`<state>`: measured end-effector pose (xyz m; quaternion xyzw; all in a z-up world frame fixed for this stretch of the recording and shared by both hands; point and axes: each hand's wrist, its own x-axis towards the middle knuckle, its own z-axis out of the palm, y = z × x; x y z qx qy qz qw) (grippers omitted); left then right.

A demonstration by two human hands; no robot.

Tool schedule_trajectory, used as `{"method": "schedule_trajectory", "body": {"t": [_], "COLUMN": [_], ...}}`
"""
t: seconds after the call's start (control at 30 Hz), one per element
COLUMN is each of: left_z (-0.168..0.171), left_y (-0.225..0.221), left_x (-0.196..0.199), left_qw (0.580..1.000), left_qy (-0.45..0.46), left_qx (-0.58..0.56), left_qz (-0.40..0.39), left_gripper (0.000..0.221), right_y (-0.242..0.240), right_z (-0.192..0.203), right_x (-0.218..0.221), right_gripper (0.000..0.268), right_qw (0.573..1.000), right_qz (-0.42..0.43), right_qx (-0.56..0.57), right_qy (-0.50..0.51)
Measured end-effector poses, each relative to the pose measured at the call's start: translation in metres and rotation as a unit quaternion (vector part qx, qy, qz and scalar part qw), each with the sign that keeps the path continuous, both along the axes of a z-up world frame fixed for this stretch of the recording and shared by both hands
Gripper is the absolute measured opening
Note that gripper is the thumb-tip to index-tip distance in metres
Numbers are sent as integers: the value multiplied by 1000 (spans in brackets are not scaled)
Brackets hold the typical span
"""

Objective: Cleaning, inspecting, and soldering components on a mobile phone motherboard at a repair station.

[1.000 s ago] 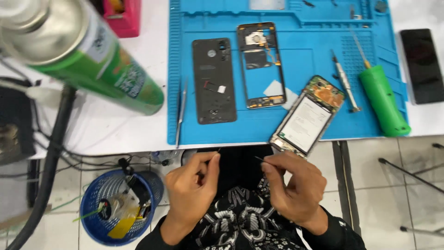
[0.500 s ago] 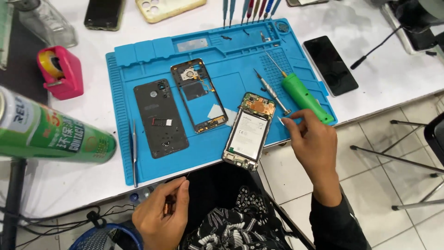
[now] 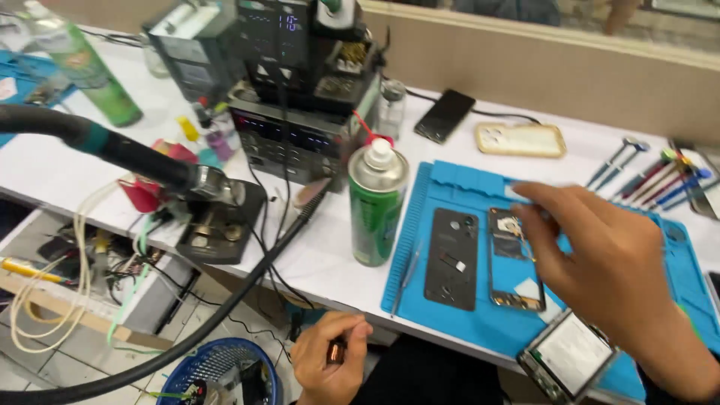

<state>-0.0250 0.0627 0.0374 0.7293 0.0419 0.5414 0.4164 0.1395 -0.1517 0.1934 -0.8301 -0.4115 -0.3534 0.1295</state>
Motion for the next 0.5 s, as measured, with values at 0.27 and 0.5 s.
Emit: {"method": "schedule_trajectory", "body": {"t": [0.27,0.5], "left_z": [-13,-29], "left_y": [33,52], "left_x": [-33,-41], "left_qw": [990,976], "left_qy": [73,155], "left_qx": [-69,-76], "left_qz": [97,130], "left_gripper": [20,17], "right_y": [218,271], "right_z": [72,74], "right_x": [147,189], "right_gripper": [39,25], "right_qw": [985,984], "right_qz": [172,140], "right_qx": [-22,-42], "right_qy": [-17,-106]}}
